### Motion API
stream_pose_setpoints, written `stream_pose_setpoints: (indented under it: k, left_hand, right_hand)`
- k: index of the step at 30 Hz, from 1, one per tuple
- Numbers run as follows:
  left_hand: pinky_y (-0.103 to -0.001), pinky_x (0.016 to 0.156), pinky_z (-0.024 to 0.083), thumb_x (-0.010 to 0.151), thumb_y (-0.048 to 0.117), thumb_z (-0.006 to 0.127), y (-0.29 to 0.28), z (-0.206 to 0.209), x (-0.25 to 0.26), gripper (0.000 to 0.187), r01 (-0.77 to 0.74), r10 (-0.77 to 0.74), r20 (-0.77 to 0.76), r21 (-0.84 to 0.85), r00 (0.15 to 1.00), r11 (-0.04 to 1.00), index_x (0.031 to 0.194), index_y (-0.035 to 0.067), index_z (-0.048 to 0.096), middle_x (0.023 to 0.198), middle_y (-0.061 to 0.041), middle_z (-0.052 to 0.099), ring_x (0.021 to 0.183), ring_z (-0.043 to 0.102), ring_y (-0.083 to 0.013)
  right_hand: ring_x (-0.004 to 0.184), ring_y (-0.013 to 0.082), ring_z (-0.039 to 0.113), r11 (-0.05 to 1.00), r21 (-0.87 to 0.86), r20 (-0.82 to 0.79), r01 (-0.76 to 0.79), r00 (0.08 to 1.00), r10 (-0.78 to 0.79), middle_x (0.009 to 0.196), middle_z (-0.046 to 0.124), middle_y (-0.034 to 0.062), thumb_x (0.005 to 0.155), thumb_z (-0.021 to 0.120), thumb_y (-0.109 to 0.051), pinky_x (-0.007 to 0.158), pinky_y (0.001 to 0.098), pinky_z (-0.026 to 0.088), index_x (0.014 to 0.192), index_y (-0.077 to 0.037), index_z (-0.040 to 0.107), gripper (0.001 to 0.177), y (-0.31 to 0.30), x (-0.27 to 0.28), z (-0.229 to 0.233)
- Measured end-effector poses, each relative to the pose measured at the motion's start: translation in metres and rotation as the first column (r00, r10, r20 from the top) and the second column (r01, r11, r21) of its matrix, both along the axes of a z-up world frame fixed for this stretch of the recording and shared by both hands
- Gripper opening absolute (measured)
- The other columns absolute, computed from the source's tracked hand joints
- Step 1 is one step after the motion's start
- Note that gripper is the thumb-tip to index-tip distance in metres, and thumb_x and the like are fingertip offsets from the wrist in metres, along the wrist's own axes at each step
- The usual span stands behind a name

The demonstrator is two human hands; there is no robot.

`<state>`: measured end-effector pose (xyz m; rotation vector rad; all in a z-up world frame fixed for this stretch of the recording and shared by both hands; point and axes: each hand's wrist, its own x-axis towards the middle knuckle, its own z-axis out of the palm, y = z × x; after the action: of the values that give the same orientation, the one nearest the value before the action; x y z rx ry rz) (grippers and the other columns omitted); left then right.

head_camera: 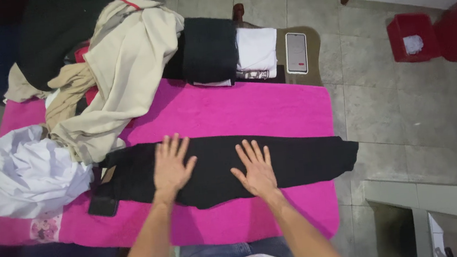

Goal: The person folds a pair of black pants and a red pair of underwear on a pink-covered table. They smooth and fold each item into a compact rectangle and place them on the table.

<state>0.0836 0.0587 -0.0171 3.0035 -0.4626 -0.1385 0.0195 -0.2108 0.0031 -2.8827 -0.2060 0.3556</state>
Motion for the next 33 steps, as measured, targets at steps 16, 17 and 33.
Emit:
stream_pose_setpoints:
  k: [16, 17, 33]
  left_hand:
    - [-0.041, 0.119, 0.031, 0.088, 0.035, 0.053, 0.105, -0.03, 0.025, 0.053, 0.126, -0.105, 0.266, -0.066, 0.958, 0.99, 0.141, 0.028, 0.054, 0.146, 0.0, 0.054, 0.139, 0.046, -0.0197]
    - [-0.04, 0.119, 0.033, 0.085, 0.031, 0.055, 0.11, -0.028, 0.021, 0.054, 0.138, -0.126, 0.326, -0.012, 0.937, 0.99, 0.139, 0.029, 0.056, 0.144, 0.001, 0.056, 0.137, 0.048, -0.0189]
    - [-0.056, 0.113, 0.025, 0.094, 0.064, 0.045, 0.072, 0.043, 0.0, 0.072, -0.363, 0.314, 0.34, 0.091, 0.887, 0.927, 0.148, 0.017, 0.053, 0.153, -0.018, 0.049, 0.146, 0.034, -0.0384]
  right_hand:
    - [0.15, 0.0322, 0.018, 0.957, -0.178, 0.091, 0.229, 0.972, -0.216, 0.162, 0.023, 0.0102, 0.096, 0.033, -0.065, 0.119, 0.0564, 0.012, 0.157, -0.026, 0.026, 0.073, -0.092, -0.007, -0.013]
    - [0.15, 0.0325, 0.018, 0.95, -0.175, 0.095, 0.258, 0.965, -0.244, 0.162, 0.024, 0.0109, 0.096, 0.033, -0.066, 0.119, 0.0568, 0.013, 0.157, -0.025, 0.027, 0.073, -0.1, -0.01, -0.011]
    - [0.151, 0.0365, 0.013, 0.904, -0.14, 0.194, 0.403, 0.907, -0.374, 0.164, 0.017, 0.0171, 0.096, 0.039, -0.059, 0.116, 0.0639, 0.01, 0.157, -0.02, 0.026, 0.073, -0.097, -0.019, -0.01]
